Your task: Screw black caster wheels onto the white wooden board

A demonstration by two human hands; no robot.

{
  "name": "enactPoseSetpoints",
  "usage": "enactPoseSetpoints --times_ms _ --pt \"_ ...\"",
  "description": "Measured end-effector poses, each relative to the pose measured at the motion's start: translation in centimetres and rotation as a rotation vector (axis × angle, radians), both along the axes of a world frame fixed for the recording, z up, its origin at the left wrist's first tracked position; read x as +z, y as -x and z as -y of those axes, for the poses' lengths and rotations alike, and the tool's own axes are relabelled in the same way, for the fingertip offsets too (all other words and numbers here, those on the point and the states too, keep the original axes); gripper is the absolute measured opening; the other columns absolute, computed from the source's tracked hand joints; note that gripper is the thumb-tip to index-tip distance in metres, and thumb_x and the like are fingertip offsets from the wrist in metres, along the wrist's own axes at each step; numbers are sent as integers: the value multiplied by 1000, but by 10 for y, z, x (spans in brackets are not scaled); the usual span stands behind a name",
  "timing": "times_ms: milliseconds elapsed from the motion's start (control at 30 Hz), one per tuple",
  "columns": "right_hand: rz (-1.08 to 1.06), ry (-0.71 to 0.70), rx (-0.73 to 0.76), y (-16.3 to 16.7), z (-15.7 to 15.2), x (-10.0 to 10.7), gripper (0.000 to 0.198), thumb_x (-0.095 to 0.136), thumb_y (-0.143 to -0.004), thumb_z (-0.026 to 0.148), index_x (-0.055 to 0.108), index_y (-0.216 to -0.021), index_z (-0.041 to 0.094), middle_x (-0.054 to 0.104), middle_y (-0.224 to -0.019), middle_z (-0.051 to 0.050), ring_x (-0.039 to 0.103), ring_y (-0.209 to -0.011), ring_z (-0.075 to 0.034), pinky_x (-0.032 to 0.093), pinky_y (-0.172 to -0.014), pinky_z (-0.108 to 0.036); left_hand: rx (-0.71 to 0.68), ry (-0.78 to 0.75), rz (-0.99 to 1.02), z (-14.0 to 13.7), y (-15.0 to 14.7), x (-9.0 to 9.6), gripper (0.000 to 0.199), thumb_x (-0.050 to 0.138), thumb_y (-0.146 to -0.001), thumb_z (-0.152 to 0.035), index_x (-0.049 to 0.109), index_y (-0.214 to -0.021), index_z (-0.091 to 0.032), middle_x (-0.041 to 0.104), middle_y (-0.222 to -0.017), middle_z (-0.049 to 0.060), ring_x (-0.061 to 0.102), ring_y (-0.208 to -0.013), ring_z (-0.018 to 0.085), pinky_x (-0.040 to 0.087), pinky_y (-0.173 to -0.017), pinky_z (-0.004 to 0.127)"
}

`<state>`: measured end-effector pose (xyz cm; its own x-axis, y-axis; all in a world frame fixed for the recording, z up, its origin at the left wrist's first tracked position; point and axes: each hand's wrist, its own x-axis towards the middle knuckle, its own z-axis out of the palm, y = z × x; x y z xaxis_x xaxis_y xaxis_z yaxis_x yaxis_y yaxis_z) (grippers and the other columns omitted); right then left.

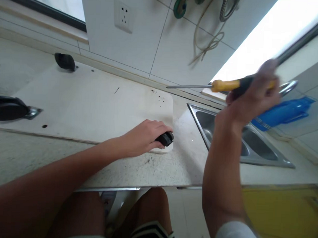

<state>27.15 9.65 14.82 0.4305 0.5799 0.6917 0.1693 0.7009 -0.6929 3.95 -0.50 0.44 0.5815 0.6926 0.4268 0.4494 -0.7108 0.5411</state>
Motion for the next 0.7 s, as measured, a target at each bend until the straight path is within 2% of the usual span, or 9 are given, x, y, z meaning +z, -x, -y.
enactPoseSetpoints --times_ms 33,100,200,267,467,700 --pt "-180 129 -23 4 -2 -19 46 66 -102 62 35 -89 30 40 -79 4 42 -65 -11 32 -51 -25 9 9 19 1 -2 0 38 76 -107 -23 67 -144 -22 80 -140 12 74 -130 31 53 -114 49" --pt "-254 312 37 11 -5 -57 47 74 -97 57 37 -85 31 42 -69 7 40 -57 -10 29 -46 -26 33 33 70 2 -4 1 34 78 -104 -22 69 -136 -22 81 -134 11 75 -126 31 56 -113 49" --pt "-291 518 186 21 -10 -102 55 85 -91 66 44 -80 30 46 -60 9 41 -49 -9 28 -41 -25 54 50 120 2 -3 1 33 77 -104 -24 69 -136 -22 81 -132 10 75 -125 30 58 -113 48" --pt "-322 616 282 26 -11 -119 56 87 -89 69 50 -80 28 54 -59 7 45 -48 -8 33 -41 -23 55 52 129 2 -2 0 33 76 -105 -27 69 -137 -23 81 -133 10 75 -125 29 59 -113 49" --pt "-457 757 472 37 -11 -127 53 88 -92 71 67 -87 22 68 -63 3 55 -51 -6 43 -44 -18 88 59 84 0 -2 -4 34 73 -108 -30 69 -142 -23 81 -140 12 76 -129 31 58 -118 51" --pt "-535 782 565 41 -14 -130 46 83 -100 61 64 -85 22 67 -62 4 51 -48 -4 37 -43 -17 102 107 107 2 1 1 29 71 -109 -33 71 -137 -22 83 -136 11 78 -125 29 60 -116 48"
